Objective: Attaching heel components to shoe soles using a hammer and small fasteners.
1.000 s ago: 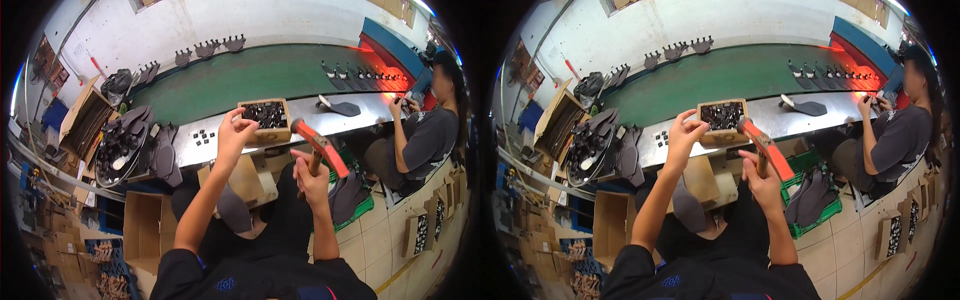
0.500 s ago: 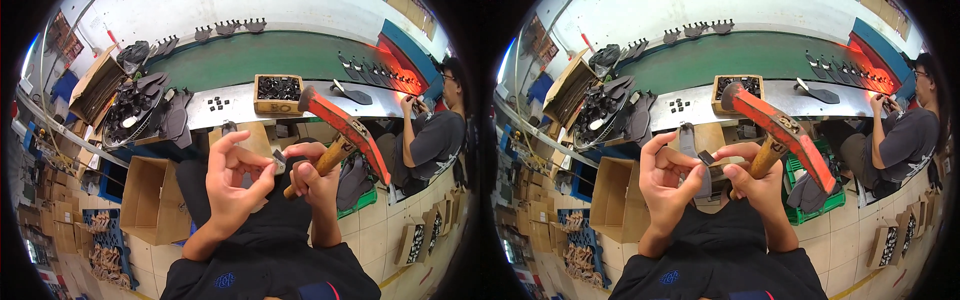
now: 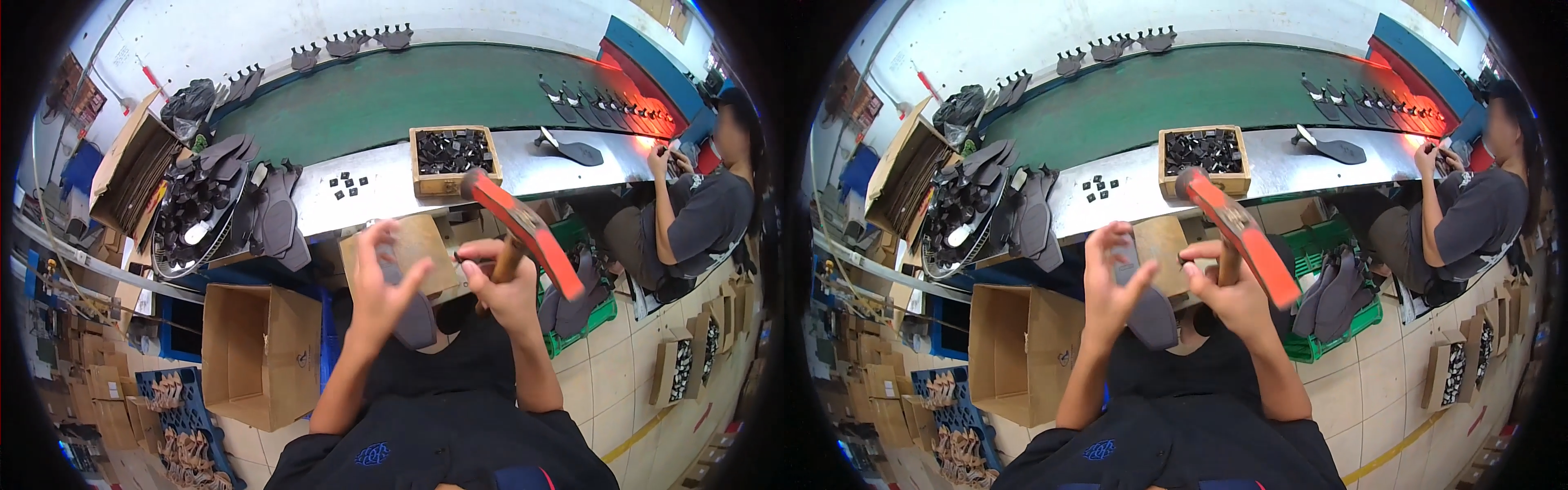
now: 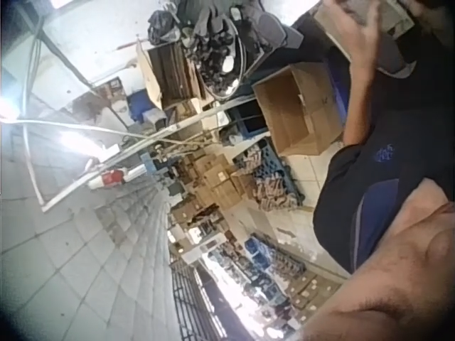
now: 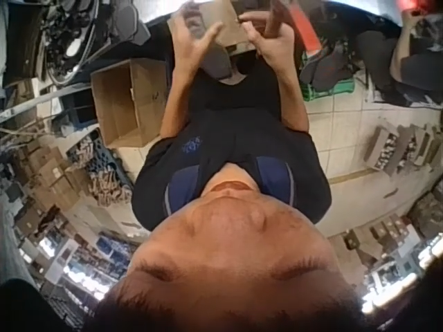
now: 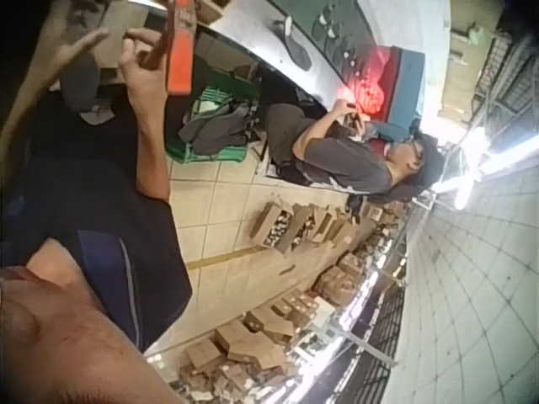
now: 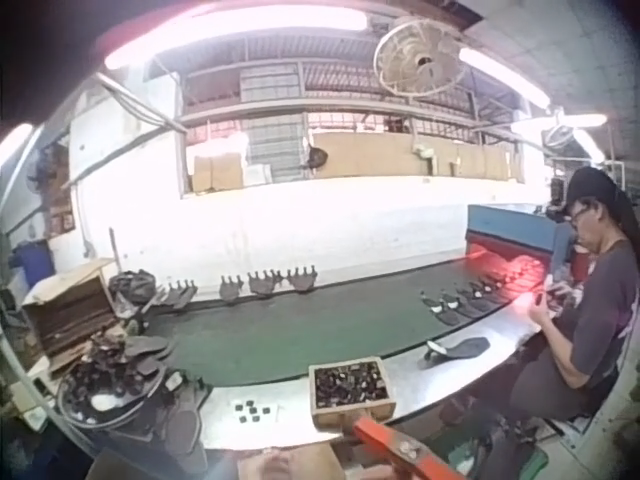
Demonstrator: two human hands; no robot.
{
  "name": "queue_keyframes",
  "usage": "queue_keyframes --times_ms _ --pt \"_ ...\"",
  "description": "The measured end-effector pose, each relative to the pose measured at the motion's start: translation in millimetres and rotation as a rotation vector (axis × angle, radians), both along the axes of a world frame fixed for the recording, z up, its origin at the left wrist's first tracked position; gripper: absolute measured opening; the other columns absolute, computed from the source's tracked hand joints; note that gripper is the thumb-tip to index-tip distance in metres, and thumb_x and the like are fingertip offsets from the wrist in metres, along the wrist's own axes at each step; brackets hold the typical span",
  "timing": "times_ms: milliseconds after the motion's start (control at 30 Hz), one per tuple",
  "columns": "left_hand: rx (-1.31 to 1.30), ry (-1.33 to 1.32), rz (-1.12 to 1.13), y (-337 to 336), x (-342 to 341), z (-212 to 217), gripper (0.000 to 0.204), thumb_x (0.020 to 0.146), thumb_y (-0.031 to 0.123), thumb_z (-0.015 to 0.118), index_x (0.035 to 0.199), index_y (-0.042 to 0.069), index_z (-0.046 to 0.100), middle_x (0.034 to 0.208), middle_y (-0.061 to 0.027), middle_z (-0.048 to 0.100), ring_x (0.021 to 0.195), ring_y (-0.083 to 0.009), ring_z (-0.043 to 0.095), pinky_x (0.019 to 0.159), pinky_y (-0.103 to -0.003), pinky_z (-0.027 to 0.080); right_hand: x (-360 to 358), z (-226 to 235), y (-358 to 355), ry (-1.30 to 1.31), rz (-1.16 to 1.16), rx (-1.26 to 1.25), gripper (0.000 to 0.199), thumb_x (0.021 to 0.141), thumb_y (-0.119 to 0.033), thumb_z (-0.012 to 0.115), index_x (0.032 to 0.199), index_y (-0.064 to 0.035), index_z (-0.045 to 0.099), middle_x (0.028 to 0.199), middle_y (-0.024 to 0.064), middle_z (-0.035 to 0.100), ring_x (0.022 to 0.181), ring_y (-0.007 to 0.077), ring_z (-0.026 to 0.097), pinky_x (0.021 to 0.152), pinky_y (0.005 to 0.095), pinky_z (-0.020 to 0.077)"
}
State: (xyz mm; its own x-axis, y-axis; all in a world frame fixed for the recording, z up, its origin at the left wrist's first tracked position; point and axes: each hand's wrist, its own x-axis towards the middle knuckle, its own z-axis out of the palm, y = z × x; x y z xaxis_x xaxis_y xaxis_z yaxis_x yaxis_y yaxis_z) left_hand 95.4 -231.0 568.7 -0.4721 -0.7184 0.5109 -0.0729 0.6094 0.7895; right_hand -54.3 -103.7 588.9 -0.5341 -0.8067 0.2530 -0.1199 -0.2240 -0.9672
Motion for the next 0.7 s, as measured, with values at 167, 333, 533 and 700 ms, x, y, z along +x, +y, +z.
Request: queue_keyframes --times_ms 167,333,533,700 --pt "-0.177 -0.314 0.198 -91.7 -13.2 -55.7 0.068 0.082 0.021 0.081 0.136 -0.002 0.047 0.132 -0.0207 0.058 0.122 -0.0261 0.058 0.097 -0.033 0.047 -15.9 -4.4 -65.6 -0.006 0.114 0.236 0.017 0.091 -0.008 0.068 0.105 0.0003 0.069 0.058 -0.0058 0.053 0.046 0.0012 0.044 0.043 0.0205 0.0315" --pt "0.230 -0.154 -0.093 -90.2 3.8 -61.5 0.028 0.085 0.013 0.077 0.108 -0.001 0.068 0.104 -0.0232 0.072 0.105 -0.0316 0.071 0.089 -0.036 0.053 -12.6 -25.0 -96.2 0.029 0.214 0.316 0.026 0.088 -0.011 0.073 0.109 0.0023 0.070 0.076 -0.0017 0.065 0.062 0.0015 0.053 0.054 0.0212 0.0407" --pt "0.221 -0.143 -0.015 -69.6 10.9 -70.6 0.030 0.080 0.011 0.080 0.104 -0.003 0.071 0.124 -0.0237 0.065 0.123 -0.0413 0.057 0.103 -0.040 0.049 0.6 -45.6 -115.7 0.233 0.327 0.104 0.028 0.086 -0.009 0.072 0.111 0.0039 0.069 0.086 0.0124 0.072 0.072 0.0107 0.064 0.066 0.0293 0.0512" --pt "0.167 -0.187 -0.109 -75.2 20.0 -66.3 0.029 0.082 0.008 0.076 0.109 -0.002 0.069 0.126 -0.0210 0.065 0.128 -0.0443 0.052 0.116 -0.051 0.034 2.7 -47.3 -118.9 0.497 0.342 0.203 0.025 0.088 -0.006 0.073 0.110 0.0029 0.071 0.098 0.0135 0.075 0.087 0.0204 0.073 0.076 0.0296 0.0548"
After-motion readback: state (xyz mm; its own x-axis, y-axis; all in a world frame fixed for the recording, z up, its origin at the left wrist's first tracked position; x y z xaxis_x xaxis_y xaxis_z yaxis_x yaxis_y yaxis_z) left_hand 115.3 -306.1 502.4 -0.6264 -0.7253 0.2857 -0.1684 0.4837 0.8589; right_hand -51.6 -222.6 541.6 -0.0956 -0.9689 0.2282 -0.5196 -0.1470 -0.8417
